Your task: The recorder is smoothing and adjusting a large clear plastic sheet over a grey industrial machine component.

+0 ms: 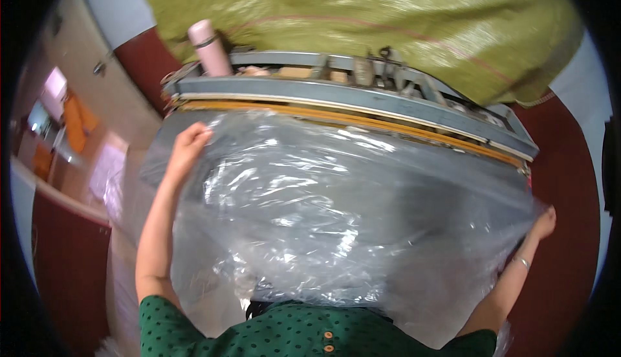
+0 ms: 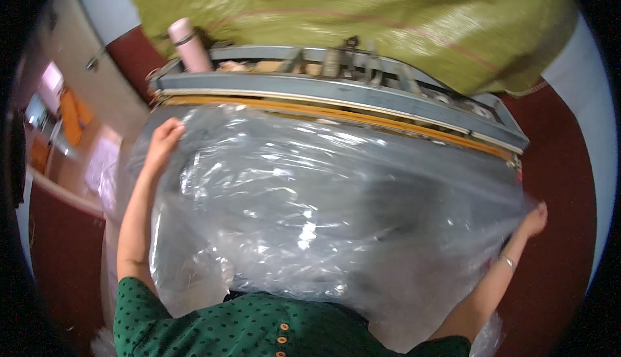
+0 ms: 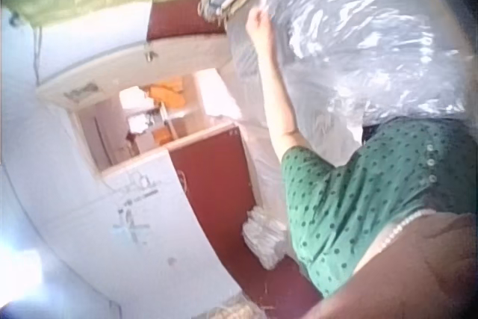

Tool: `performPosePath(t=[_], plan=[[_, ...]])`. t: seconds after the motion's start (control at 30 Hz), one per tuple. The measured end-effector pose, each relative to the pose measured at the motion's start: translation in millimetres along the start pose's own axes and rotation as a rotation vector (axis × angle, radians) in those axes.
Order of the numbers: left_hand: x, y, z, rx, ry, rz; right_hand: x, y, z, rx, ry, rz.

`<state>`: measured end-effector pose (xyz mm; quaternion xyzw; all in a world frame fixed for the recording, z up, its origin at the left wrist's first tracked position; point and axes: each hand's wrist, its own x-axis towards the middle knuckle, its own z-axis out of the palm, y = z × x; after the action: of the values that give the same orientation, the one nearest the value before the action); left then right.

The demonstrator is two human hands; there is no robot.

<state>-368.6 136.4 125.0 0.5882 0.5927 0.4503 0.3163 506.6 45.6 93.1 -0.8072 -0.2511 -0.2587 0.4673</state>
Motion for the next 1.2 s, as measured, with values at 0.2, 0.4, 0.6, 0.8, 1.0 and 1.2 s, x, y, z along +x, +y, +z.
performPosePath(t=[0.2,0.4,0.6,0.8,1.0,1.2], plan=[[-49.9,52.2,10.3,-0.231,-0.144,0.063,-109.9,-243.9,-15.4,0.437,-0.393,-0.475],[-92.0,63.5,-11.4,-0.123,-0.109,0.178,-321.2,-443.8,-53.7,0.882,-1.208,-0.985],[-108.7,75.8,-39.2,0.358,-0.172,0.389,-416.1,-470.4,-45.0,1.137,-1.839,-0.448],[-150.2,-28.9,-51.0,0.415,-0.482,0.082,-308.8,-347.4,-2.0,0.803,-1.293,-0.277],[-182.0,-135.4,-62.1,0.987,-0.812,-0.105,-75.5,-71.8,15.4,0.393,-0.599,-0.098],[-109.0,-148.6,-223.7,1.048,0.072,-0.242,2.3,58.9,-53.1,-0.088,-0.332,0.153]])
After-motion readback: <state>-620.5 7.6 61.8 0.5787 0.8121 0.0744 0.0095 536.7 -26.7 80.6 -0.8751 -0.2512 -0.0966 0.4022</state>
